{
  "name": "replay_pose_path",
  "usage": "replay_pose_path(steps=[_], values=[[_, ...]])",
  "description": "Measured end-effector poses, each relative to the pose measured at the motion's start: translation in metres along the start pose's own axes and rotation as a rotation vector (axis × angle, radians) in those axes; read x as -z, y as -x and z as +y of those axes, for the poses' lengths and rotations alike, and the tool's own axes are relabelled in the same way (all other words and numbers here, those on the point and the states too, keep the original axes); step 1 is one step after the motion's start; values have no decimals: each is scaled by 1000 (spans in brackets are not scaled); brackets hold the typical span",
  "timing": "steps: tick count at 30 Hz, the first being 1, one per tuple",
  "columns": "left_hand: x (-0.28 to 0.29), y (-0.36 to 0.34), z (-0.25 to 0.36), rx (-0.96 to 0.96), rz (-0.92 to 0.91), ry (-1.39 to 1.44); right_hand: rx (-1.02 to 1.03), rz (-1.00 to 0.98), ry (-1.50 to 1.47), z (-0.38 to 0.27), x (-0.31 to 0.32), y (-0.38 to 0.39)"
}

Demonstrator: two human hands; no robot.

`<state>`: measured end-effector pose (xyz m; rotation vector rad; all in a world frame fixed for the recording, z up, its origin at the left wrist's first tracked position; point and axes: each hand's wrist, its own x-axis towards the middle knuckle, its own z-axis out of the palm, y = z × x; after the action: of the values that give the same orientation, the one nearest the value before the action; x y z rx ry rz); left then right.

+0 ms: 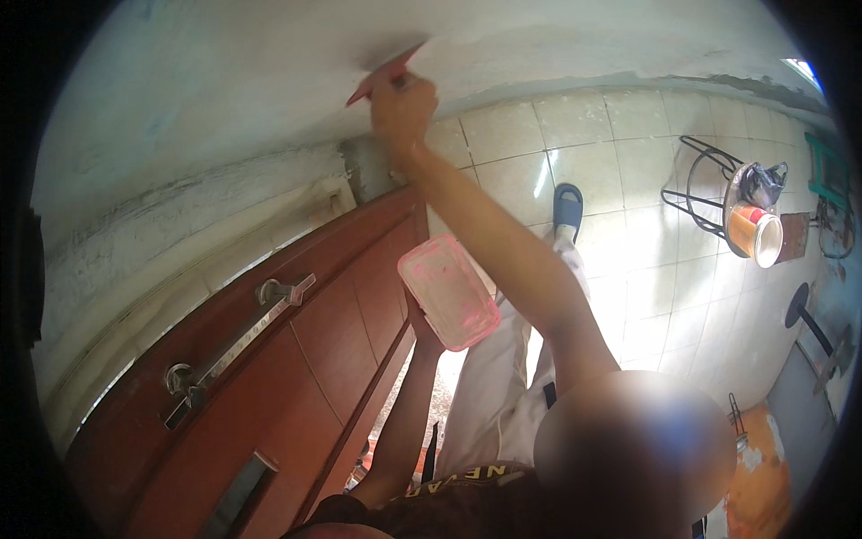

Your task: The person applies wall putty to the top edge of a wall and the ceiling joint using a red plastic scraper. They hold a pink plastic container in one hand, scooping the white paste and spreading it across the wall surface with repeated vertical and horizontal strokes.

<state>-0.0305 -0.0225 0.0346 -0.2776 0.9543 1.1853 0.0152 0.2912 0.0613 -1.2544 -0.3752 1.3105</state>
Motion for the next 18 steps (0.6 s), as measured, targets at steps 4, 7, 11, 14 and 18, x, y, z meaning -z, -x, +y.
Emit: replay_pose_path(steps=[4, 7, 11, 14, 18], values=[[16, -3, -2, 28, -44, 31, -72, -260, -65, 12, 33, 35], [20, -4, 1, 36, -64, 75, -376, -69, -235, 76, 77, 6], [17, -10, -5, 56, -57, 28, -542, 27, -310, 133, 172, -116], [18, -18, -18, 94, -67, 55, -415, -299, -289, 103, 210, -179], [36, -5, -2, 75, -10, 66, -414, -194, -509, 37, 149, -159]])
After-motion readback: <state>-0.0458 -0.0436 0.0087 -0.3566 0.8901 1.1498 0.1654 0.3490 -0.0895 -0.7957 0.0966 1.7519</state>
